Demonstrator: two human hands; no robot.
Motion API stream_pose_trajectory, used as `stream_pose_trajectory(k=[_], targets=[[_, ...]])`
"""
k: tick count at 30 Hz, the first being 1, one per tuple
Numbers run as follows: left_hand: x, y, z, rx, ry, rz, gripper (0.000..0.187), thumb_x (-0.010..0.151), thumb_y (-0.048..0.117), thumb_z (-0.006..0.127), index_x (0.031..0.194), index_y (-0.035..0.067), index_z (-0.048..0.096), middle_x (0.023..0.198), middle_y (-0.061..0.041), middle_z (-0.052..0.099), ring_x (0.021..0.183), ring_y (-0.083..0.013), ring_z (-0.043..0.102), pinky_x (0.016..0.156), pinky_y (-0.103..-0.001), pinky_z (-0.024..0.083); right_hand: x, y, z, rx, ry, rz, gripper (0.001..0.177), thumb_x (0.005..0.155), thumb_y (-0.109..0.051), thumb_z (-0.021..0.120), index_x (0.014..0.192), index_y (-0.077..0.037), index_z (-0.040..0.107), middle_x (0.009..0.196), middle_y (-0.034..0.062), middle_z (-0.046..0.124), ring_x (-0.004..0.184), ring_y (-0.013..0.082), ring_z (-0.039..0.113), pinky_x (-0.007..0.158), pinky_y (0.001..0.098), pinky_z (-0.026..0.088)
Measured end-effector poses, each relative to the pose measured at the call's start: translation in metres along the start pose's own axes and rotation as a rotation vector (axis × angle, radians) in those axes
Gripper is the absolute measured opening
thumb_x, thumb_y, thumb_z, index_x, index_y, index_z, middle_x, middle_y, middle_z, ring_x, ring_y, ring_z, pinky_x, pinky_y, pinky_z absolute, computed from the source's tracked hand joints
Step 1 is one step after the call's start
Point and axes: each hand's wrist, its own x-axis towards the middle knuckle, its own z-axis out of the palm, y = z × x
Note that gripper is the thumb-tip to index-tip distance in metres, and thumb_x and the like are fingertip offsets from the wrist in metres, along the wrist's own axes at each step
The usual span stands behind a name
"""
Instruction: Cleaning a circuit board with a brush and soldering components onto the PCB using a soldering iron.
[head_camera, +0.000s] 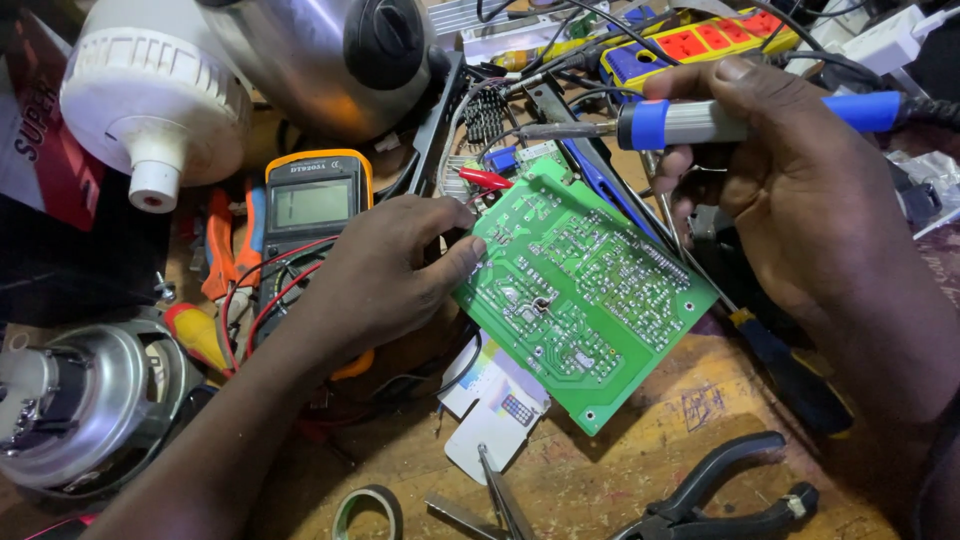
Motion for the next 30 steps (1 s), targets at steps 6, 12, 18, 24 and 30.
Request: stream_pose_trajectory(k=[6, 12, 18, 24, 30], targets=[[-0.0003, 0.0008, -0.0002, 0.012, -0.002, 0.001, 0.020, 0.104, 0.031, 0.064, 0.108, 0.013, 0.072, 0.104, -0.005, 0.079, 0.099, -0.0285, 0.070, 0.083, -0.043, 0.048, 0.0021, 0.0044, -0.0044, -0.022, -0.058, -0.057, 0.045, 0.110, -0.040, 0.047, 0.130, -0.007, 0.071, 0.095, 0.0066, 0.064, 0.075, 0.0160, 0.063, 0.057, 0.0307, 0.047], [-0.0007, 0.0005, -0.0002, 0.018, -0.007, -0.011, 0.018, 0.104, 0.032, 0.064, 0.107, 0.015, 0.071, 0.101, -0.005, 0.077, 0.097, -0.0278, 0.070, 0.082, -0.043, 0.048, 0.0014, 0.0024, -0.0028, -0.052, -0.012, -0.012, 0.046, 0.108, -0.043, 0.047, 0.128, -0.010, 0.072, 0.095, 0.0037, 0.064, 0.076, 0.0137, 0.062, 0.058, 0.0300, 0.045], [-0.0013, -0.0003, -0.0003, 0.018, -0.013, -0.018, 0.018, 0.104, 0.032, 0.063, 0.107, 0.015, 0.070, 0.102, -0.005, 0.077, 0.099, -0.0282, 0.069, 0.084, -0.043, 0.047, 0.0019, 0.0019, 0.0003, 0.006, 0.012, 0.035, 0.046, 0.106, -0.042, 0.049, 0.128, -0.009, 0.072, 0.102, 0.0066, 0.064, 0.074, 0.0144, 0.059, 0.067, 0.0295, 0.047], [-0.0014, -0.0017, 0.0006, 0.011, 0.004, 0.031, 0.017, 0.105, 0.030, 0.064, 0.105, 0.013, 0.068, 0.100, -0.005, 0.076, 0.096, -0.0291, 0.069, 0.083, -0.044, 0.048, 0.0006, 0.0026, -0.0012, 0.001, -0.009, 0.028, 0.044, 0.107, -0.043, 0.049, 0.127, -0.010, 0.071, 0.094, 0.0037, 0.061, 0.073, 0.0125, 0.060, 0.057, 0.0299, 0.043], [-0.0018, -0.0011, 0.0005, 0.027, 0.010, 0.028, 0.017, 0.105, 0.030, 0.065, 0.104, 0.013, 0.067, 0.097, -0.006, 0.075, 0.094, -0.0299, 0.068, 0.081, -0.044, 0.047, -0.0002, 0.0015, 0.0008, 0.002, -0.007, 0.028, 0.045, 0.106, -0.042, 0.048, 0.127, -0.009, 0.071, 0.095, 0.0044, 0.060, 0.073, 0.0133, 0.058, 0.058, 0.0313, 0.042]])
